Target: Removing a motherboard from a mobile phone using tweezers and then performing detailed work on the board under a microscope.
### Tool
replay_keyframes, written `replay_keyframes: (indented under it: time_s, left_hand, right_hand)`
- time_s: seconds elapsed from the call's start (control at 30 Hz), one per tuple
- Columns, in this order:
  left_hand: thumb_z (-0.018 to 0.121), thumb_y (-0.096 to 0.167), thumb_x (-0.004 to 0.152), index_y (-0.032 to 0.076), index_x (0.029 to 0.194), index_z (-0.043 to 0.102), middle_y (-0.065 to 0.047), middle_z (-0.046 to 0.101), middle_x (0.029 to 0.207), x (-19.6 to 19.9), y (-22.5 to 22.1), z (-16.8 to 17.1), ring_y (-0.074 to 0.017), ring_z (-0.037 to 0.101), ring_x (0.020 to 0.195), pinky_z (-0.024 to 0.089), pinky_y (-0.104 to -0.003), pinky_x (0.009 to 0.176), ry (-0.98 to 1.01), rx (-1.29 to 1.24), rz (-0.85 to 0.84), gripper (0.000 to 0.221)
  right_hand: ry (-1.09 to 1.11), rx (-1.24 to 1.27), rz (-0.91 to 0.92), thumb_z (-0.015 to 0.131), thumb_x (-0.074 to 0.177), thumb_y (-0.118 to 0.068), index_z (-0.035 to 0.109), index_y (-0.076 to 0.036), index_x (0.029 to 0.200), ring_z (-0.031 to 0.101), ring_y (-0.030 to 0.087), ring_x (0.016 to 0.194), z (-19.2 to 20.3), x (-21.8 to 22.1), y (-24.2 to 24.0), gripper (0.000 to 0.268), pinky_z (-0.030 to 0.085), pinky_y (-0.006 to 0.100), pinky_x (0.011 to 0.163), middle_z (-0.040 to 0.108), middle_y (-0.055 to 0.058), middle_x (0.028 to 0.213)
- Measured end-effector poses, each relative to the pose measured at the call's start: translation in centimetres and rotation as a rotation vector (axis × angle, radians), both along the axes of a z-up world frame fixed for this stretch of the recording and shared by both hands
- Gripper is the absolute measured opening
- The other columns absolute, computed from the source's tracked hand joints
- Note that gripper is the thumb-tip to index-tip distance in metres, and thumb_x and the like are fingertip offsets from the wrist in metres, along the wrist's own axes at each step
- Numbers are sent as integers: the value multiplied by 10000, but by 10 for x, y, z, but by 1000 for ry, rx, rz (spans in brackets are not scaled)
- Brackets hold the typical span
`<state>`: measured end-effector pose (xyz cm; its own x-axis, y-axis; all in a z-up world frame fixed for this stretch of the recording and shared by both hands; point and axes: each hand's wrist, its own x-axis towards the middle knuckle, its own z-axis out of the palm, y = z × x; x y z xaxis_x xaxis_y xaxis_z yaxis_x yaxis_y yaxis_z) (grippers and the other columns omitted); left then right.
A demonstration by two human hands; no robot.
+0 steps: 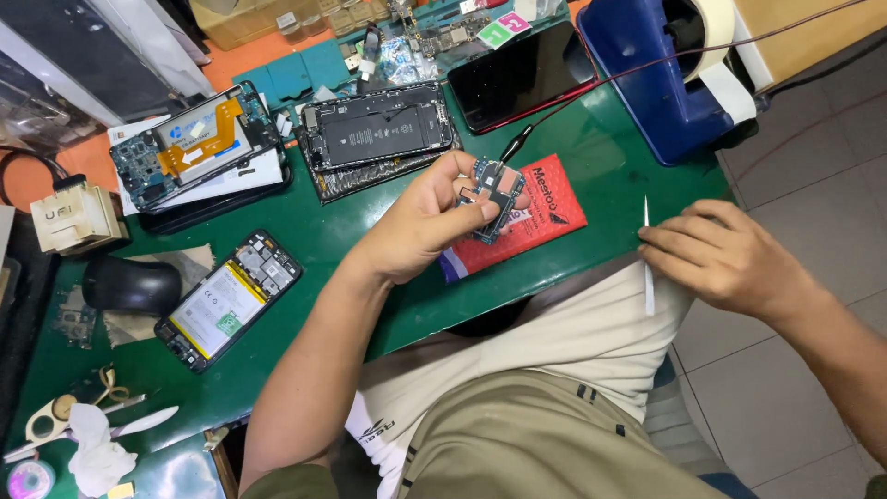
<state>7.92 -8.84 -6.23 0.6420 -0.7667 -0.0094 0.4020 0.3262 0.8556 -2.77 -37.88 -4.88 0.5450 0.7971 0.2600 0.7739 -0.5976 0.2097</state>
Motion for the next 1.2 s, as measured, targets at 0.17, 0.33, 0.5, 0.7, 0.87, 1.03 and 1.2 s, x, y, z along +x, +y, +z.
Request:
replay_keyframes:
  time_s: [0.17,0.33,0.5,0.7,0.87,1.03,1.2]
  left_hand:
    - [550,40,812,62,939,423,-93,553,1019,-3,-1,4,-280,545,1071,500,-265,769,8,-8,-32,181]
    - [578,-32,758,71,917,374,-130,572,958,-9,-2,7,-284,536,1077,530,-333,749,59,-7,-77,278]
    - [592,-55,739,102,952,336,-249,515,1111,-11,-4,2,-255,525,1055,515,-380,785,118,-57,-70,368]
    - [566,-89,759,116,915,319,-202,550,1034,-13,-7,0,-286,529,1064,535,-363,726,132,-55,33,356]
    - [593,-43,738,110,867,306,-248,534,1078,-15,-11,6,-238,548,1005,518,-316,737,119,-3,76,350]
    - [615,-4,734,110,863,306,-183,557,1039,-16,-12,5,-140,570,830,538,-319,702,113,9,102,353]
    - [622,-43,718,124,877,341,-7,477,793,-16,-12,4,-55,495,648,504,-212,656,83,68,172,363]
  right_hand:
    - [7,321,22,476,814,20,584,43,835,588,268,742,11,-9,18,112,474,385,698,609,189,903]
    - [79,1105,-163,502,822,-10,446,1,826,606,274,721,-2,-12,54,57,511,391,696,566,220,783]
    - [248,1604,-148,410,891,-114,273,-63,918,623,365,698,10,6,107,148,554,424,725,539,256,828]
    - [319,1679,-152,402,913,-111,429,3,981,630,366,786,-7,14,122,136,572,417,748,553,254,915]
    - [275,1619,-205,370,925,-127,406,-5,957,616,375,840,-12,20,124,131,548,421,776,552,274,903]
    - [236,1594,-183,358,940,-152,402,-16,971,611,380,881,-11,25,125,146,541,426,817,555,252,928]
    - [245,1554,-146,326,950,-124,375,-30,982,611,404,875,-9,27,125,111,563,464,816,539,242,932]
